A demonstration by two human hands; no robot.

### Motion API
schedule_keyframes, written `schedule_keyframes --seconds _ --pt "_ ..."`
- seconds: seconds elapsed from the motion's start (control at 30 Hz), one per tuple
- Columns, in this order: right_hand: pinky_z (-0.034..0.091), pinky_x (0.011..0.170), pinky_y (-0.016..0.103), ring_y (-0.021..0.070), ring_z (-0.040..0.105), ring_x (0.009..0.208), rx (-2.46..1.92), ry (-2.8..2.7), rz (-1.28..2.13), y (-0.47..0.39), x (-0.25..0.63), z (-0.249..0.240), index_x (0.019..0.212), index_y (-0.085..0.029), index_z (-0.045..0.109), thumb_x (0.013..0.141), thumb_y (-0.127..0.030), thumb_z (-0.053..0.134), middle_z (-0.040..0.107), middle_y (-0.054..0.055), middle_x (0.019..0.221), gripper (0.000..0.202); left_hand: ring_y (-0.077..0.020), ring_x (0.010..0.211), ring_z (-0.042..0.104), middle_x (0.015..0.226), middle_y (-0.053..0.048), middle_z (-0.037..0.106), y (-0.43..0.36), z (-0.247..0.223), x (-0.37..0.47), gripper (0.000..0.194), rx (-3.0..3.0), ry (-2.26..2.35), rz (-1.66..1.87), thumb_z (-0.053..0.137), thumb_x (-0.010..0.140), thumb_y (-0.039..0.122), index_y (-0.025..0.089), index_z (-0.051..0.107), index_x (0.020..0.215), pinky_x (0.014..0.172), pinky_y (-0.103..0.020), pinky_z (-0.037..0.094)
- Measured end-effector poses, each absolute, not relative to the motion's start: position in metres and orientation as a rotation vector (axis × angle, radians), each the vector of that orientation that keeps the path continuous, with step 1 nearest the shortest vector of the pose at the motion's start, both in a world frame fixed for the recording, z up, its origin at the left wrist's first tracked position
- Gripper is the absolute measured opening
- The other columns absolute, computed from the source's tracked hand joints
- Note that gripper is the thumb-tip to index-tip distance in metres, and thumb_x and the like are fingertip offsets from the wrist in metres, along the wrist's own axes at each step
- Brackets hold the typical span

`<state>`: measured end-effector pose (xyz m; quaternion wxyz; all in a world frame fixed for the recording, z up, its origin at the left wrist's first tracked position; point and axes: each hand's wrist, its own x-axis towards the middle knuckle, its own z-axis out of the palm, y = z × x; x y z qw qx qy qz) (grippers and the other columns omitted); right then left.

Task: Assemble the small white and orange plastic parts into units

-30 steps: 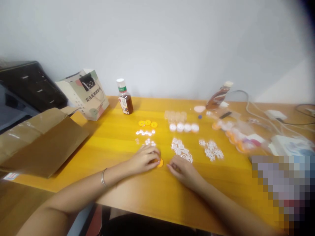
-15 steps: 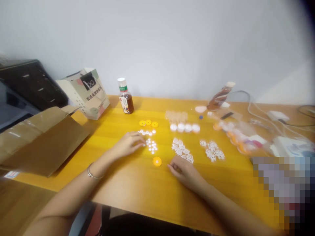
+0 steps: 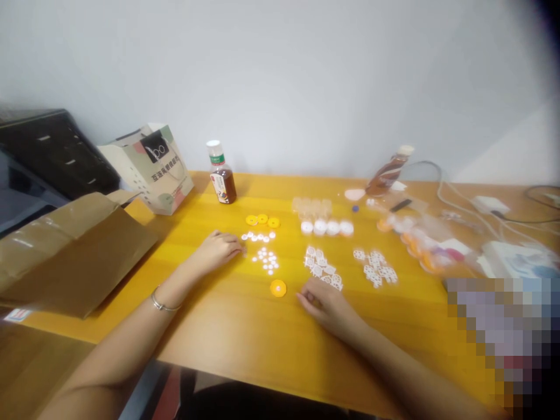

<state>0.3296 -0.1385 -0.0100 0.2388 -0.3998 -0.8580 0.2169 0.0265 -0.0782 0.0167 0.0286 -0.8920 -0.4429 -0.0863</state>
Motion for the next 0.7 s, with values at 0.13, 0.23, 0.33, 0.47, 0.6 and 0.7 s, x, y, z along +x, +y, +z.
schedule_keyframes --seconds 0.13,0.23,0.33,0.47,0.6,0.7 --pt "0.037 0.054 0.024 0.0129 0.047 0.057 -1.095 -2.351 0.578 -0.139 0.330 -0.010 0.064 -0.020 0.044 0.082 -0.018 0.045 0.050 -0.001 0.060 0.018 -0.0147 0.077 0.056 0.084 -0.004 0.064 -0.079 0.015 0.031 0.021 -2.691 -1.348 -0.224 0.042 0.086 0.022 0.021 0.063 0.087 0.066 -0.027 0.030" --pt "0.037 0.053 0.024 0.0127 0.048 0.055 -1.094 -2.322 0.580 -0.139 0.330 -0.012 0.064 -0.020 0.045 0.082 -0.020 0.045 0.050 -0.001 0.059 0.018 -0.0150 0.075 0.056 0.078 -0.004 0.063 -0.077 0.012 0.032 0.019 -2.672 -1.384 -0.272 0.044 0.084 0.021 0.019 0.062 0.080 0.067 -0.028 0.031" --pt "0.038 0.051 0.023 0.0121 0.047 0.053 -1.096 -2.238 0.593 -0.140 0.330 -0.012 0.065 -0.020 0.048 0.083 -0.021 0.045 0.050 -0.001 0.058 0.018 -0.0146 0.074 0.056 0.077 -0.003 0.062 -0.080 0.013 0.039 0.014 -2.754 -1.491 -0.533 0.049 0.082 0.023 0.017 0.061 0.078 0.070 -0.027 0.035" --pt "0.041 0.053 0.023 0.0119 0.050 0.057 -1.060 -2.162 0.719 -0.139 0.322 -0.003 0.074 -0.019 0.055 0.083 -0.022 0.046 0.056 0.001 0.063 0.013 -0.0118 0.074 0.055 0.081 -0.003 0.062 -0.099 0.020 0.066 0.016 -3.032 -1.650 -1.109 0.048 0.084 0.028 0.015 0.058 0.082 0.069 -0.023 0.040" --pt "0.043 0.055 0.023 0.0121 0.054 0.058 -1.102 -2.026 0.921 -0.136 0.306 0.010 0.076 -0.018 0.060 0.080 -0.022 0.051 0.059 0.001 0.064 0.010 -0.0116 0.075 0.054 0.081 -0.003 0.060 -0.120 0.023 0.097 0.017 -3.268 -1.695 -1.278 0.048 0.085 0.028 0.014 0.056 0.083 0.070 -0.022 0.041" --pt "0.046 0.059 0.024 0.0129 0.059 0.062 -1.116 -1.866 1.138 -0.134 0.296 0.014 0.079 -0.018 0.061 0.078 -0.024 0.053 0.064 0.001 0.068 0.009 -0.0114 0.074 0.053 0.079 -0.003 0.059 -0.125 0.022 0.107 0.015 -3.296 -1.652 -1.333 0.048 0.085 0.026 0.014 0.056 0.081 0.071 -0.023 0.041"
